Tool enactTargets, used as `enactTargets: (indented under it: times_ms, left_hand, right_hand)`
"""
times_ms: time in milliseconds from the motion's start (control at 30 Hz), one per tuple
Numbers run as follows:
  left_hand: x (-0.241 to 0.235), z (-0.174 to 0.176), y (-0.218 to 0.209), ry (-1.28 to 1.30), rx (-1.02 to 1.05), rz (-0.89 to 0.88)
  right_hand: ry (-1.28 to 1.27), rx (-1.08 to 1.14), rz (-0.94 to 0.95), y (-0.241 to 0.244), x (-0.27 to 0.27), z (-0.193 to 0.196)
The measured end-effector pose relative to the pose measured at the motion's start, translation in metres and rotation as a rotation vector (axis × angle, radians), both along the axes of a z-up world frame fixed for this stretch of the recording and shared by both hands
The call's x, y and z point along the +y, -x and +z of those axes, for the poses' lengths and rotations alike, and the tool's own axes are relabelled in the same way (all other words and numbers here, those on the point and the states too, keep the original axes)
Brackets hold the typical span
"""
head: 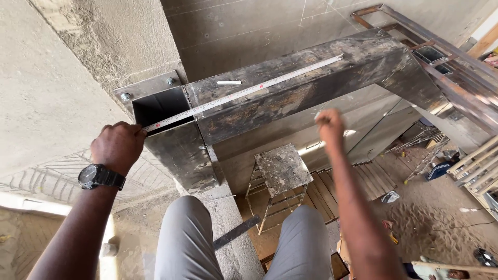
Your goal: Marking and measuring a metal structural beam at a construction site.
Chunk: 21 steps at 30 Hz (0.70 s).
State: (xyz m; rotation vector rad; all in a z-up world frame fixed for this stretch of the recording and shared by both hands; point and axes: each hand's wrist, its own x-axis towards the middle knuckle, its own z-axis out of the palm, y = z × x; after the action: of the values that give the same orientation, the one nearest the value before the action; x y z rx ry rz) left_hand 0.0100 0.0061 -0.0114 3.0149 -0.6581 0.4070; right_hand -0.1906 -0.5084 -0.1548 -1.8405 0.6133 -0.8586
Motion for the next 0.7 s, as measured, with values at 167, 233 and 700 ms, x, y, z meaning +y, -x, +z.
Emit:
enactTargets:
  times_ms: [167, 233, 700]
  left_hand:
    - [0.001, 0.005, 0.002, -0.009, -0.058, -0.041]
    - [0.001, 0.001, -0.001, -0.02, -0.059, -0.052]
    - [0.01, -0.009, -0.009, 0.049, -0.107, -0.104]
  right_hand:
    - [-0.254, 0.358, -0.006, 0.026, 0.099, -0.121]
    - [-0.43, 0.283, 0.039, 0.04, 0.141, -0.167]
    - [-0.067, 0.466, 0.337, 0.057, 0.198, -0.279]
